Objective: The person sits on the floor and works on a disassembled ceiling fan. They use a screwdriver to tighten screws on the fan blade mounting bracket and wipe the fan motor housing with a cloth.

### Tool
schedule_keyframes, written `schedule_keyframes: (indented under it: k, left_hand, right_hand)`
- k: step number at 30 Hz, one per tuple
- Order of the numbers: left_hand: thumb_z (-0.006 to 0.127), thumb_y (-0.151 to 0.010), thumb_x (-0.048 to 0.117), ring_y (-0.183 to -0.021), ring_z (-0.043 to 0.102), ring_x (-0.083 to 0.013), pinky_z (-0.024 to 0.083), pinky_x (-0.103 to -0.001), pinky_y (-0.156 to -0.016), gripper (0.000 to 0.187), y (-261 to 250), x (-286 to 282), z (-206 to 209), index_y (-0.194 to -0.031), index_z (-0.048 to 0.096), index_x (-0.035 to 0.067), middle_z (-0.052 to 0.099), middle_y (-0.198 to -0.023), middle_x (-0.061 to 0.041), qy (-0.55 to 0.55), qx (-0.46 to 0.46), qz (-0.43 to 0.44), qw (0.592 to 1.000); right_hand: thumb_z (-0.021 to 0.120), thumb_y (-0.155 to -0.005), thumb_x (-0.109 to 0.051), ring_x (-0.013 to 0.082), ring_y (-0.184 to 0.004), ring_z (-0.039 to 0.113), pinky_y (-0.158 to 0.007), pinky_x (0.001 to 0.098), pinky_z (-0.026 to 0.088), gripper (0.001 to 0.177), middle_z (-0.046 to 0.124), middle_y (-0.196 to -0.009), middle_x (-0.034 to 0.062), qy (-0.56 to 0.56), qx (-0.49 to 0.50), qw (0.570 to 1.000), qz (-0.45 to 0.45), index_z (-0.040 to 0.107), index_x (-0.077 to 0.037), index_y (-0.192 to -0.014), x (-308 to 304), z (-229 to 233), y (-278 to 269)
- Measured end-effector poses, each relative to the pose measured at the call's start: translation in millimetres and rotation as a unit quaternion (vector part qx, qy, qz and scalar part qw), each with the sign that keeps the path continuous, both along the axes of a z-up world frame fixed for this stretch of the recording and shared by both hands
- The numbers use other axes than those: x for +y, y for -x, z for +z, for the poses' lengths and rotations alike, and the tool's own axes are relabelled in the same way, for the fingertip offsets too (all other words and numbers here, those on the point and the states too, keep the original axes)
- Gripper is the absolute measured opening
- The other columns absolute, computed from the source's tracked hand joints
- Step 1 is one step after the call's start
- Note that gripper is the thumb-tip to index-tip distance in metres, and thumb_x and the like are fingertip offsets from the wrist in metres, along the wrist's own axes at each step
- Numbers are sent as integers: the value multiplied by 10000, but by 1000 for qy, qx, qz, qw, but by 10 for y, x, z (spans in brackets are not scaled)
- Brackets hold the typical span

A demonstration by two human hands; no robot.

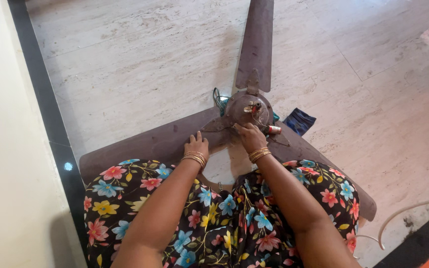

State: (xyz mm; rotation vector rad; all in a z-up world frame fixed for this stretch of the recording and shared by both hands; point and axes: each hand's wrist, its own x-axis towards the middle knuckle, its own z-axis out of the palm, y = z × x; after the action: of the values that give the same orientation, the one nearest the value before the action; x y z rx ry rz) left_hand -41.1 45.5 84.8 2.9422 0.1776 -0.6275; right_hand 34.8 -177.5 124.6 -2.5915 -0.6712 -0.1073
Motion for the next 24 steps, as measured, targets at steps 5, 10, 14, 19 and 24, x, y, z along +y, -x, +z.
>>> schedule_keyframes:
  k: [5, 10, 14, 19, 24]
  left_hand:
    - [622, -945, 262, -1510, 266, -418, 424, -576, -1087, 599, -23, -13, -10, -1507, 460, 132, 189, -1694, -145, 1, 23, 6, 1000]
    - [634, -940, 263, -1518, 252, -410, 418, -572, -1093, 634, -3, -10, 91, -1528, 433, 136, 172, -1697, -143, -2, 34, 4, 999]
    - [636, -941, 258, -1518, 250, -413, 412, -571, -1100, 639, -13, -15, 95, -1531, 425, 131, 167, -1699, -148, -2, 32, 2, 999]
    - [660, -917, 224, -1506, 243, -447, 421, -595, -1068, 705, 81, -54, 74, -1552, 391, 80, 166, -1685, -199, -35, 9, -32, 999]
    - [598, -956, 194, -1507, 204, -474, 369, -683, -1041, 633, 313, -282, 44, -1543, 401, 61, 159, -1681, -215, -13, -36, -40, 998]
  right_hand:
    - [614, -917, -138, 250, -976, 643, -778, 393, 560, 332, 661, -1006, 20, 57, -22, 998, 8, 773, -292, -1165, -9, -153, 2]
    - [600, -906, -108, 250, -985, 642, -792, 390, 562, 380, 660, -1029, 19, 64, -34, 997, 8, 765, -294, -1193, 10, -195, 23]
    - [614, -924, -151, 261, -984, 637, -813, 387, 557, 321, 655, -1020, 31, 61, -35, 997, 6, 758, -283, -1179, 10, -173, 39]
    - [596, -899, -106, 276, -1013, 644, -838, 384, 555, 383, 664, -1087, 43, 88, -50, 995, 21, 726, -247, -1232, 4, -169, 143]
    - [588, -951, -152, 299, -1013, 650, -865, 416, 540, 322, 682, -1048, 62, 8, -26, 1000, 2, 715, -233, -1236, -151, -55, 249]
